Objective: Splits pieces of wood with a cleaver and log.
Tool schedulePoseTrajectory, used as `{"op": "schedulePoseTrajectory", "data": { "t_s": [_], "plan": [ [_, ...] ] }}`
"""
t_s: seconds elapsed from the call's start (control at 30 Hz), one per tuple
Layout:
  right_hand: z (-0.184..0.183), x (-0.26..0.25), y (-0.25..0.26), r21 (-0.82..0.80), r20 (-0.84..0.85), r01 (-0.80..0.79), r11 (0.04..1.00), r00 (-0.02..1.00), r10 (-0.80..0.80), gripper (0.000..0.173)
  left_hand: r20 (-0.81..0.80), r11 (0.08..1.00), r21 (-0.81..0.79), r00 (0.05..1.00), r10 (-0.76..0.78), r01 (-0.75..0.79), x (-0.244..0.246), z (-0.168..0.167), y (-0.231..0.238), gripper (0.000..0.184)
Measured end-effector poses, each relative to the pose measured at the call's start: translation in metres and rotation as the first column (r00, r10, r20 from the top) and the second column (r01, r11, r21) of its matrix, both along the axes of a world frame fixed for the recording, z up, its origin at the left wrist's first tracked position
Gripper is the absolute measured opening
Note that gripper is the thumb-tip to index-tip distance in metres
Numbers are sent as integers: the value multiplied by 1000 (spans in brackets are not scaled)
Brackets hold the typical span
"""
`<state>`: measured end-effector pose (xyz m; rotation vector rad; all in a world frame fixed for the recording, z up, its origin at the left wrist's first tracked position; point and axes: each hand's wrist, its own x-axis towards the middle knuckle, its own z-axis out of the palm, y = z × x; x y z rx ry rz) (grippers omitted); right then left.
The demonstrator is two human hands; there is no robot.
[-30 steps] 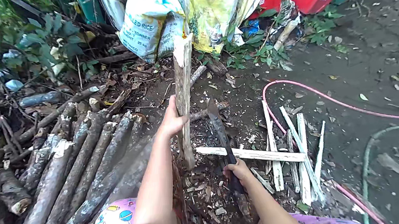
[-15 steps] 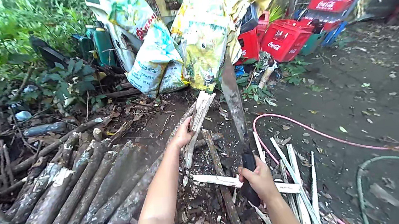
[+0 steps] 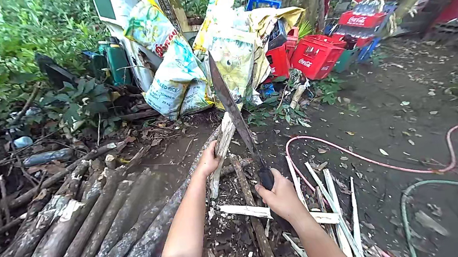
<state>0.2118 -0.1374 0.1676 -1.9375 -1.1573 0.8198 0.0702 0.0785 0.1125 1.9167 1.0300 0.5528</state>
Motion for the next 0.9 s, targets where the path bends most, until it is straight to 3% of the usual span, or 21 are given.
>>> {"op": "schedulePoseTrajectory", "data": {
  "t_s": [0.07,0.1,0.17,0.2,0.23,0.33,0.4,0.5,0.6,0.67,0.73,0.83,0.9],
  "plan": [
    [1,-2,-3,51,-215,1,999,977,10,41,-18,1000,4,1000,-1,1,0,1,0,63],
    [0,-3,-7,112,-427,6,994,903,42,31,-28,1000,7,1000,-3,3,-1,1,0,63],
    [-1,0,-12,180,-790,-21,984,592,157,12,-39,1000,29,999,-10,11,-1,2,0,61],
    [0,2,-13,188,-858,-27,982,481,178,11,-46,999,40,999,-11,13,1,3,0,60],
    [2,2,-12,189,-859,-17,982,482,174,11,-51,999,49,999,-9,11,3,5,1,60],
    [10,-1,-8,177,-601,59,982,797,60,24,-40,998,63,999,1,1,8,6,1,59],
    [14,1,-7,217,-429,82,973,903,20,37,-35,998,64,999,3,-1,12,5,3,59],
    [31,4,-10,396,-247,99,913,969,2,43,-49,998,60,999,23,-20,14,4,7,57],
    [43,9,-10,642,-63,76,763,997,-47,40,-74,997,66,997,36,-31,15,2,10,56],
    [45,7,-7,705,0,74,705,995,-104,38,-82,997,76,996,40,-33,16,0,12,56],
    [40,-1,-5,624,34,98,775,988,-152,43,-86,996,83,995,40,-33,16,-1,12,56],
    [28,0,8,145,32,81,986,996,-86,47,-94,996,87,995,35,-26,16,-1,10,56],
    [20,9,19,-58,-18,8,998,1000,-9,49,-93,996,82,995,36,-29,15,-1,8,56]
  ]
}}
